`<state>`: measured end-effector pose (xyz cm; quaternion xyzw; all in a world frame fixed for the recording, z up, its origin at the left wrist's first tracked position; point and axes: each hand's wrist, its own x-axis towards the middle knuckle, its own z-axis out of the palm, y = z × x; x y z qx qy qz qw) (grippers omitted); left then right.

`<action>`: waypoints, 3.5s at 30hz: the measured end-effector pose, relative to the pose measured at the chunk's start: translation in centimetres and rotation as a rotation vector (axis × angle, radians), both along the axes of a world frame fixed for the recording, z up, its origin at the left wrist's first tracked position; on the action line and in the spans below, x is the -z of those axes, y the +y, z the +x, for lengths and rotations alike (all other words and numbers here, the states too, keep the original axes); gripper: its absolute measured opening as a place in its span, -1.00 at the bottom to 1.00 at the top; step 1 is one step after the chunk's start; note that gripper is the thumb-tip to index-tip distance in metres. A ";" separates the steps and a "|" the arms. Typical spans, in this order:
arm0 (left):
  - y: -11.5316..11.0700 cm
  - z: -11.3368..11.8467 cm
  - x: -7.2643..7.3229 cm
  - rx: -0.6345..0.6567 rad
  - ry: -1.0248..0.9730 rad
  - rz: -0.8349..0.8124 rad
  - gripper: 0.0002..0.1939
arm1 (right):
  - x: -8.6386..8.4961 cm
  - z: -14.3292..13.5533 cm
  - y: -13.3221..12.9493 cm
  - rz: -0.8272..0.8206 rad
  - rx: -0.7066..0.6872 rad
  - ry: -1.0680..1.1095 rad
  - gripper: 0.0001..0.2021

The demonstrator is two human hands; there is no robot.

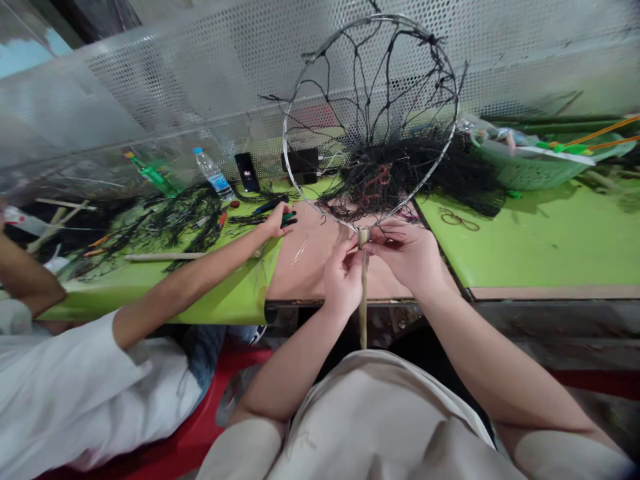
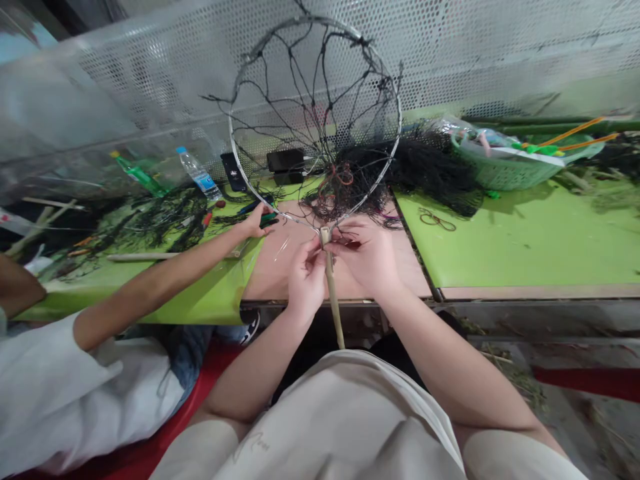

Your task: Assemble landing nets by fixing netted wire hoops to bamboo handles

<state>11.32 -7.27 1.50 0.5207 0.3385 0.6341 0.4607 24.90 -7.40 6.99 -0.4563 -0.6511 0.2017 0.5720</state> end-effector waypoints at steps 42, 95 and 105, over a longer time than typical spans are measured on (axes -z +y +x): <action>0.9 -0.4 -0.8 0.600 -0.425 -0.440 -0.56 | -0.3 2.8 1.6 -0.201 -0.286 -0.042 -0.63; 2.2 -1.9 -1.3 0.637 -0.594 -0.623 -0.80 | 0.7 0.9 3.2 -0.334 -0.438 0.260 -0.71; 2.6 -2.5 -1.0 0.672 -0.643 -0.585 -0.74 | 2.6 2.4 6.0 -0.250 -0.159 -0.595 -0.84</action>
